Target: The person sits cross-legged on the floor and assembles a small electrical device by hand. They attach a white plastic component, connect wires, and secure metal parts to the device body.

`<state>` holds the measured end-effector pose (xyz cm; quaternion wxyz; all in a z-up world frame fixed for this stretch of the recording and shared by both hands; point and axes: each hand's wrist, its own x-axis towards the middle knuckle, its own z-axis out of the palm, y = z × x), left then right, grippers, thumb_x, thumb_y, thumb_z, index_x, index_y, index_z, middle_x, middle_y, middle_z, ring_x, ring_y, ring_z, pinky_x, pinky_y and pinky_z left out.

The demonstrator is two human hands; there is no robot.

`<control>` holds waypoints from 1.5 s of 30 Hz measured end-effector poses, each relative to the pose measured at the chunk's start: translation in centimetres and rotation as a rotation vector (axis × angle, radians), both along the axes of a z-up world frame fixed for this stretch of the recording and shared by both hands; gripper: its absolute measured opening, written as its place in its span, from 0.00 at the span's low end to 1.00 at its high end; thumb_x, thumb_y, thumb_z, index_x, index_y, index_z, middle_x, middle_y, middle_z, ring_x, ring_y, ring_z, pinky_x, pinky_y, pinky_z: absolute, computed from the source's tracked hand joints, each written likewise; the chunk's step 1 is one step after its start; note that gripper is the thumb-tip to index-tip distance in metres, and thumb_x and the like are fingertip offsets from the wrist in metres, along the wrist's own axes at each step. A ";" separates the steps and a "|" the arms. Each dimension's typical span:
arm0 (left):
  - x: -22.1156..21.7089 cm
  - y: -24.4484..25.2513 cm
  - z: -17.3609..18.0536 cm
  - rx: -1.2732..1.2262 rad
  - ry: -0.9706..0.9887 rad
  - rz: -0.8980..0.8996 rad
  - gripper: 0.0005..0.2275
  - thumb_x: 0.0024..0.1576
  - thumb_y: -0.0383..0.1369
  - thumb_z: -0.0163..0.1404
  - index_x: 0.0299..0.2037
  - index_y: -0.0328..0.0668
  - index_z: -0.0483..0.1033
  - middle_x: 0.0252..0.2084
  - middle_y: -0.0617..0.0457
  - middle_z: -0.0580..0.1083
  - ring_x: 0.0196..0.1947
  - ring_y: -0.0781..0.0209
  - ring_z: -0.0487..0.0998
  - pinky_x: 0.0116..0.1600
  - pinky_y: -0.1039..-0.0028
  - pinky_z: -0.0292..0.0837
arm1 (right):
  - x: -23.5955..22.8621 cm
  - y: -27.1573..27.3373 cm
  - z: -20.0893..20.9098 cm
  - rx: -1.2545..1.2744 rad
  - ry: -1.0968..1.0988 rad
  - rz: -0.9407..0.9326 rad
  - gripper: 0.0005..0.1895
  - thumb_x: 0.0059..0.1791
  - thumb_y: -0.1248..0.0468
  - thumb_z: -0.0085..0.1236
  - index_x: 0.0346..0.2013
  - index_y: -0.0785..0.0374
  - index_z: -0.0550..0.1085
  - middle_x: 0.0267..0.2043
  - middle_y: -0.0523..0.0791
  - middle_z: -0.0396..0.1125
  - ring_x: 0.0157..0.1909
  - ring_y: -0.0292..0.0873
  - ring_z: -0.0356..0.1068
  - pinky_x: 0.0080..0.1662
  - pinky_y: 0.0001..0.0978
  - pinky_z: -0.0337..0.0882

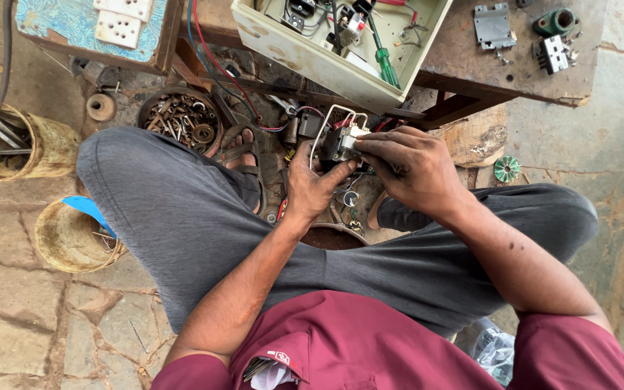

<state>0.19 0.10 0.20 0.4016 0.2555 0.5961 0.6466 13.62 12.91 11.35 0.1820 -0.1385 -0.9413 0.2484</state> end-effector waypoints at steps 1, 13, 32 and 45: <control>0.0 0.0 0.0 0.000 0.034 -0.001 0.21 0.53 0.31 0.64 0.53 0.30 0.72 0.43 0.43 0.81 0.39 0.61 0.84 0.42 0.75 0.83 | 0.0 -0.1 0.0 0.016 0.006 0.001 0.13 0.48 0.70 0.64 0.48 0.63 0.80 0.47 0.49 0.77 0.46 0.49 0.77 0.49 0.40 0.77; 0.1 0.1 -0.5 0.032 -0.100 0.006 0.18 0.55 0.27 0.62 0.51 0.28 0.70 0.43 0.43 0.80 0.37 0.62 0.83 0.39 0.75 0.83 | -0.1 0.4 -0.4 0.016 0.021 0.079 0.15 0.46 0.68 0.67 0.47 0.62 0.81 0.48 0.48 0.77 0.47 0.47 0.77 0.50 0.38 0.77; -0.1 0.0 0.2 0.109 -0.023 0.023 0.21 0.54 0.29 0.63 0.54 0.31 0.69 0.44 0.46 0.80 0.42 0.61 0.83 0.47 0.73 0.82 | 0.1 -0.2 -0.7 0.066 0.055 0.069 0.21 0.45 0.68 0.69 0.52 0.61 0.78 0.50 0.48 0.75 0.49 0.48 0.76 0.51 0.39 0.77; -0.4 -0.5 0.5 0.198 0.025 0.036 0.29 0.54 0.38 0.64 0.61 0.32 0.65 0.48 0.46 0.78 0.46 0.60 0.83 0.52 0.71 0.81 | -0.1 0.3 -0.6 -0.106 0.123 -0.063 0.23 0.44 0.61 0.74 0.52 0.53 0.75 0.58 0.45 0.66 0.61 0.45 0.67 0.59 0.39 0.72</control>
